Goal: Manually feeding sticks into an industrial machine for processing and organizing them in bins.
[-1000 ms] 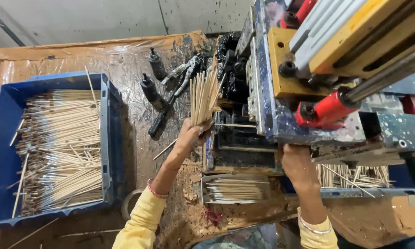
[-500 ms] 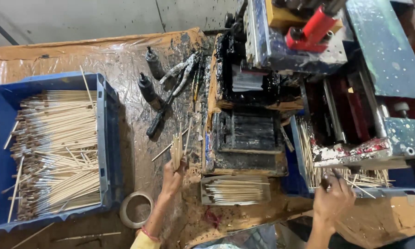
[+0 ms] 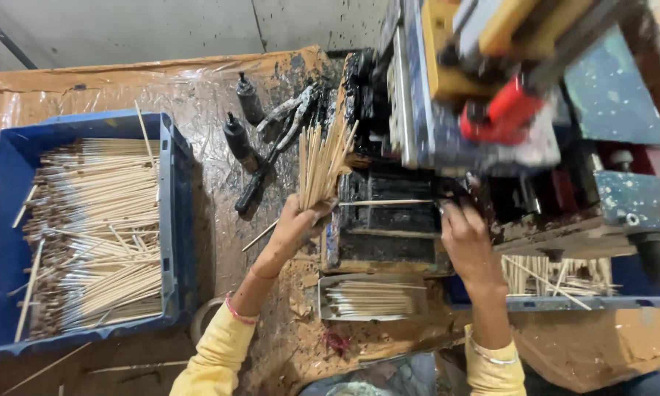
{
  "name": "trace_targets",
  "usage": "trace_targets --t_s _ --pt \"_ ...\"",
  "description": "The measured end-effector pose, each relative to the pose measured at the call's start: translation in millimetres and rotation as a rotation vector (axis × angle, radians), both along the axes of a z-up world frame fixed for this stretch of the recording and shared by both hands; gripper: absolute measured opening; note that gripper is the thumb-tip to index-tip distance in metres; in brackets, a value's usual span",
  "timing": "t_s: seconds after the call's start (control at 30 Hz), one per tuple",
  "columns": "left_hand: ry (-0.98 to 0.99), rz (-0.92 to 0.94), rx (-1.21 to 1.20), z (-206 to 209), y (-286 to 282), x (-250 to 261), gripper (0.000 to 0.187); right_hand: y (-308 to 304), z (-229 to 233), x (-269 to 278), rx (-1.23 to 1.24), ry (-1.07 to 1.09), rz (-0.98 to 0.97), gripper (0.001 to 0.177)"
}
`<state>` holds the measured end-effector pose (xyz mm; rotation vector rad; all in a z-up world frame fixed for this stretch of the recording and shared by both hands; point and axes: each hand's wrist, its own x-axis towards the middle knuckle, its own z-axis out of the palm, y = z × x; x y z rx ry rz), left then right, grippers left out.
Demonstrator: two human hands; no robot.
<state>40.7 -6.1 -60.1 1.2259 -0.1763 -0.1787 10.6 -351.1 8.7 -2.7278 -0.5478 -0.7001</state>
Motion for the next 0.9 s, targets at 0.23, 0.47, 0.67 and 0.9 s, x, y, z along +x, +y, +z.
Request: trace_targets --t_s 0.23,0.47,0.67,0.9 --pt "0.135 0.041 -0.211 26.5 -12.8 10.2 0.038 -50.4 -43.4 -1.4 -0.268 0.230 -0.211 0.049" --pt "0.071 0.034 -0.087 -20.4 2.9 -2.5 0.029 -54.0 -35.4 -13.5 -0.149 -0.026 -0.027 0.031" --pt "-0.036 0.098 0.104 -35.7 19.3 -30.3 0.014 -107.4 -86.3 -86.8 -0.237 -0.134 -0.703 0.023" --pt "-0.740 -0.244 0.367 95.3 -1.4 -50.2 0.028 -7.7 7.2 -66.6 0.965 0.301 -0.030 0.026"
